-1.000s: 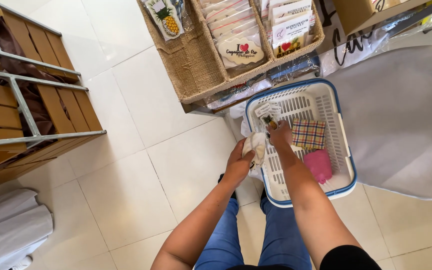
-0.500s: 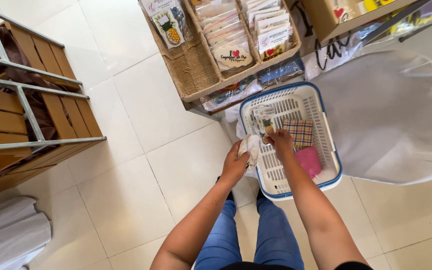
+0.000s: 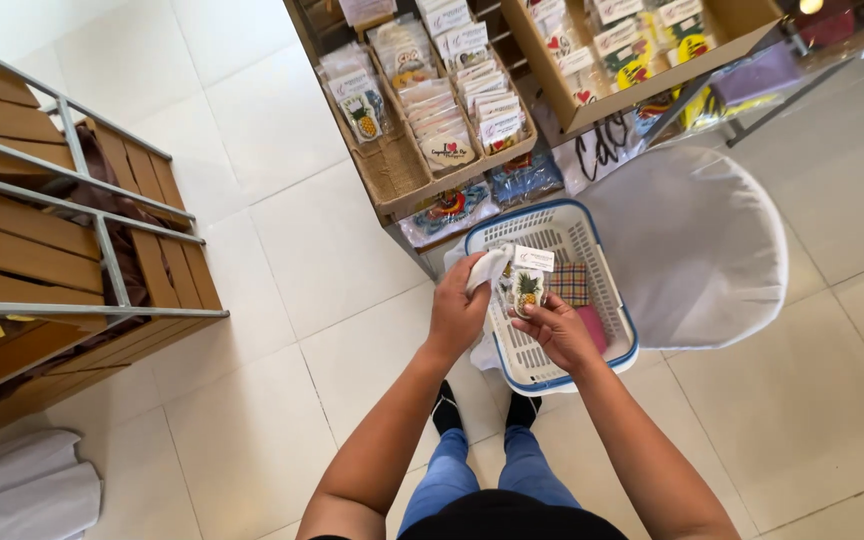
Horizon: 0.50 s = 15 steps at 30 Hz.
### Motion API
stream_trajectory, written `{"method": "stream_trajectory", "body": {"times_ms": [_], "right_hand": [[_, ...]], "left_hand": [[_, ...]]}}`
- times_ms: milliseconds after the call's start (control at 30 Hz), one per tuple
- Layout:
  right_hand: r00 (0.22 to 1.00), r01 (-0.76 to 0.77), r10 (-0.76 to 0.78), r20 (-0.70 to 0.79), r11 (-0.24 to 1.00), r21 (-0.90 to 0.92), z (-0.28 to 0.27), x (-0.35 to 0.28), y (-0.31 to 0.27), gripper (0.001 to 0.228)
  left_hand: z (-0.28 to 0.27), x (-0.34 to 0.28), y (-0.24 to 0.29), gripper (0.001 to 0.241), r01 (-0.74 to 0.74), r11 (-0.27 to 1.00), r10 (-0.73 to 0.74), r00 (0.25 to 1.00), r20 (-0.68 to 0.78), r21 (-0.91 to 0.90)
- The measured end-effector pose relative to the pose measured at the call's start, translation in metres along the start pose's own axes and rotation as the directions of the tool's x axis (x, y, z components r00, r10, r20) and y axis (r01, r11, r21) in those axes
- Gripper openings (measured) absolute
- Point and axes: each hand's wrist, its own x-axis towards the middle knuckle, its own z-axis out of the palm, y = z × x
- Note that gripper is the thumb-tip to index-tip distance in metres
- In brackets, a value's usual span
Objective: Selecting various small merchandise packets from a display rack and placing them into a white shopping basket.
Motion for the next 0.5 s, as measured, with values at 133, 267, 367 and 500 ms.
{"method": "stream_trajectory", "body": {"times_ms": [133,267,367,500], "right_hand": [[0.995,0.074,-0.07,0.068,0.995,-0.06,0.022,-0.029,-0.019,0.031],[0.979,0.135,-0.12,0.164,0.987,-0.088,0.032,-0.053,-0.034,0.04],[0.972,0.156,-0.136,0.189,0.983,-0.093,0.028,-0.064,-0.041,0.04],[0.969,0.163,-0.147,0.199,0.984,-0.065,0.01,-0.075,-0.045,0.043]], "left_hand": [[0.001,-0.004,0.026,0.036,-0.256,0.958,0.257,0.966,0.003,0.128],[0.003,-0.027,0.046,0.039,-0.423,0.83,0.384,0.906,0.177,0.364],[0.011,-0.047,0.046,0.035,-0.522,0.713,0.474,0.851,0.227,0.468],[0.012,-0.071,0.048,0.038,-0.607,0.593,0.554,0.784,0.278,0.529]]}}
